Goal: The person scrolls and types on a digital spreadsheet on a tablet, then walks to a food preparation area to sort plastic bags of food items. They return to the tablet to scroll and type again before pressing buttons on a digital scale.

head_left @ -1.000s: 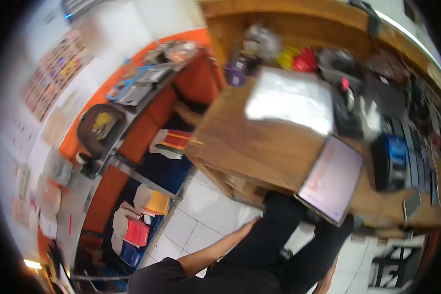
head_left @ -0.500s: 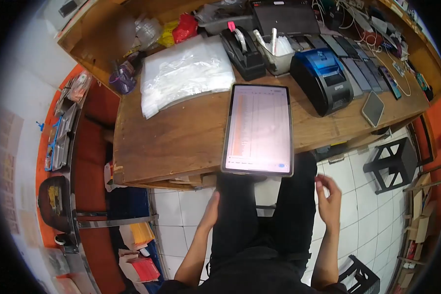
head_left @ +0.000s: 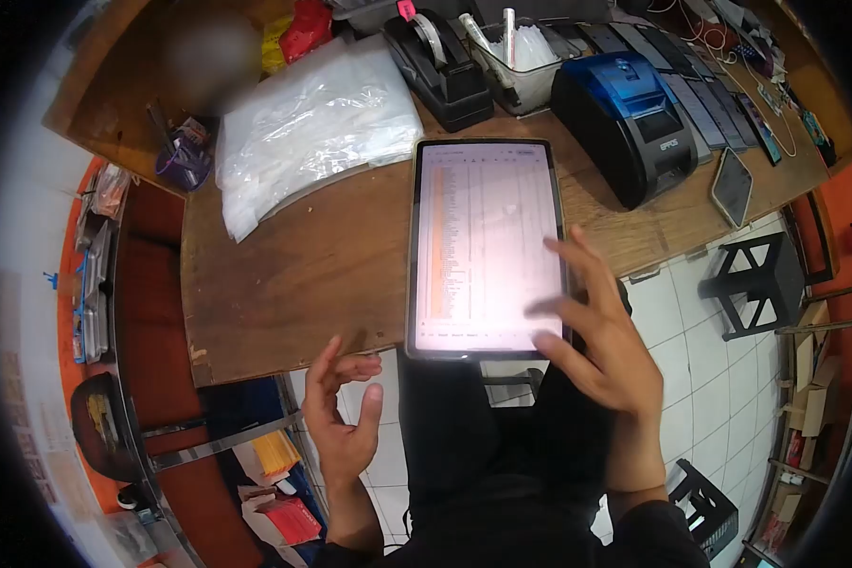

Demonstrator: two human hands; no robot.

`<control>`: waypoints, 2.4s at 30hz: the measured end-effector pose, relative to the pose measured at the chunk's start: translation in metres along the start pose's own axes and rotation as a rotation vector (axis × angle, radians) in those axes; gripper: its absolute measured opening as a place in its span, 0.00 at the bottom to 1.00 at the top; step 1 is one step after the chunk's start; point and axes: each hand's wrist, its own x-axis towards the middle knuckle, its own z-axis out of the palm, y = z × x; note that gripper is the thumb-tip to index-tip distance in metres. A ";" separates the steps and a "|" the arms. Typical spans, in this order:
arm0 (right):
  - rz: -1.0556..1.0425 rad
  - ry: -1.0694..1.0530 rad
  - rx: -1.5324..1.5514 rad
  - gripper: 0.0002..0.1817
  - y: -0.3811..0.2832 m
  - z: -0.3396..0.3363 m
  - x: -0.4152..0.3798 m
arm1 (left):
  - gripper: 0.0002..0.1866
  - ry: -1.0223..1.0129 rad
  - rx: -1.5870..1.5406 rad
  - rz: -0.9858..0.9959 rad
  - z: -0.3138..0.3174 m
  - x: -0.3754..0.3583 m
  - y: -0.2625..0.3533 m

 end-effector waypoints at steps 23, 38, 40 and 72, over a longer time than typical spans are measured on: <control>0.607 0.370 1.001 0.29 -0.020 0.034 -0.026 | 0.32 -0.595 -0.801 -0.602 0.023 0.008 -0.014; 0.008 0.325 0.655 0.37 -0.010 0.029 -0.036 | 0.25 0.111 -0.452 -0.136 0.050 0.025 0.029; 0.045 0.283 0.571 0.28 -0.056 -0.017 0.000 | 0.25 0.147 -0.335 -0.032 0.030 0.050 0.048; -0.774 0.618 0.811 0.25 -0.132 -0.093 0.259 | 0.40 0.202 -0.367 0.882 -0.012 0.260 0.188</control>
